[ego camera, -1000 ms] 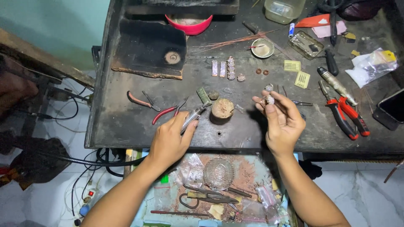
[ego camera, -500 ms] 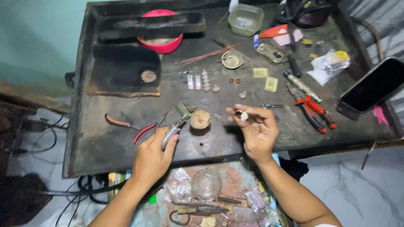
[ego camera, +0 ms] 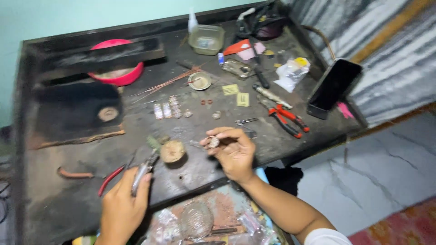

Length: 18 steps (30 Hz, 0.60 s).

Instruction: Polishing a small metal jewelry component using a handheld rotary tool at a workbench.

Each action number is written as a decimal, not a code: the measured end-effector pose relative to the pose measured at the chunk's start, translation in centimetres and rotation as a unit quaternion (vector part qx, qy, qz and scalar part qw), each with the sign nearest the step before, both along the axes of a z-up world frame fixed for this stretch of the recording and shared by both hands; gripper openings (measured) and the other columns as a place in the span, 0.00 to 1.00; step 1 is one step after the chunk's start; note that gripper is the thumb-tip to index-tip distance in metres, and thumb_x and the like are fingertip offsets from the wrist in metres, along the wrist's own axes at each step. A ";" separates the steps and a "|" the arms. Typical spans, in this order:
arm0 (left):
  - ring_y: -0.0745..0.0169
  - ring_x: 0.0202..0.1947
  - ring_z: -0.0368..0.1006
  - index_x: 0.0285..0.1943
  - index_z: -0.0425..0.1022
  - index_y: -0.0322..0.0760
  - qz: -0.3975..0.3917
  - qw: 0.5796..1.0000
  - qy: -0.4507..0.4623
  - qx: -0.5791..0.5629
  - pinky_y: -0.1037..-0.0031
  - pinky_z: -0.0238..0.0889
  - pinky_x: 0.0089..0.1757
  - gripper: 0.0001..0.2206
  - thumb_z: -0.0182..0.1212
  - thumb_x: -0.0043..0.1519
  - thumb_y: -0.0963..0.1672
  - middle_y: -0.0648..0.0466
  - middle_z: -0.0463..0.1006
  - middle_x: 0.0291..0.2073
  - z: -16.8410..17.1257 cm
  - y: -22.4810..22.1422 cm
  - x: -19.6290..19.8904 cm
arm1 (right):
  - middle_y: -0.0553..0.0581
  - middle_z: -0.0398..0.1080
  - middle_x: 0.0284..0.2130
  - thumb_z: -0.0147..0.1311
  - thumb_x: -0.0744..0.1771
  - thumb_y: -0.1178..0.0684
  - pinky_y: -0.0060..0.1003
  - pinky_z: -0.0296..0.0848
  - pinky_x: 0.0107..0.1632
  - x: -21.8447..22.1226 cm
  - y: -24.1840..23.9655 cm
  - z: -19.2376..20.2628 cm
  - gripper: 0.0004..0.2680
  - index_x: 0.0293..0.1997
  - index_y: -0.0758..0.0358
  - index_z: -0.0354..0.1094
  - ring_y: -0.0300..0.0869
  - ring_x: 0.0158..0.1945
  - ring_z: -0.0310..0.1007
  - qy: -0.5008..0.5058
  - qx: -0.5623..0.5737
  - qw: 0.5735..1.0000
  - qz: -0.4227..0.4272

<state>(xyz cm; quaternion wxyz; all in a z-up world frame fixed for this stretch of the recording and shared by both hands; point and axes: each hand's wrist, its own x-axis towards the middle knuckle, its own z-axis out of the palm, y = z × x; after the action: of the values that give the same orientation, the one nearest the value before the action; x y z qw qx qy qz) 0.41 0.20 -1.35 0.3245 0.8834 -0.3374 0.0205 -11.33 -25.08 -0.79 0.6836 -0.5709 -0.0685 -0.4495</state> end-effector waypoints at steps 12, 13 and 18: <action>0.50 0.26 0.72 0.50 0.81 0.43 0.064 0.995 -0.063 -0.051 0.68 0.63 0.36 0.07 0.62 0.69 0.47 0.47 0.78 0.28 -2.5 -0.7 -0.7 | 0.74 0.69 0.49 0.60 0.67 0.69 0.42 0.86 0.44 0.2 -0.2 -0.8 0.12 0.50 0.71 0.59 0.64 0.48 0.80 -0.028 0.043 0.997 0.059; 0.52 0.25 0.70 0.51 0.81 0.41 0.068 0.994 -0.059 -0.068 0.68 0.62 0.36 0.07 0.62 0.69 0.46 0.48 0.78 0.28 -2.6 -0.8 -0.9 | 0.74 0.69 0.50 0.59 0.67 0.70 0.44 0.86 0.46 0.1 0.0 -0.7 0.12 0.51 0.70 0.59 0.65 0.50 0.79 -0.030 0.049 0.996 0.066; 0.50 0.33 0.72 0.56 0.81 0.32 0.075 0.992 -0.035 -0.100 0.67 0.64 0.45 0.12 0.61 0.73 0.46 0.46 0.78 0.34 -8.0 0.0 0.3 | 0.75 0.68 0.51 0.58 0.67 0.72 0.43 0.86 0.46 0.0 0.3 -0.9 0.12 0.51 0.71 0.58 0.66 0.52 0.78 -0.021 0.043 0.997 0.066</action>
<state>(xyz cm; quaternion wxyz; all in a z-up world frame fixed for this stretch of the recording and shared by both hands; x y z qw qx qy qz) 0.68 0.17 -9.37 0.3969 0.8681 -0.2774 0.1095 -11.33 -24.81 -1.68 0.7343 -0.5252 -0.1010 -0.4181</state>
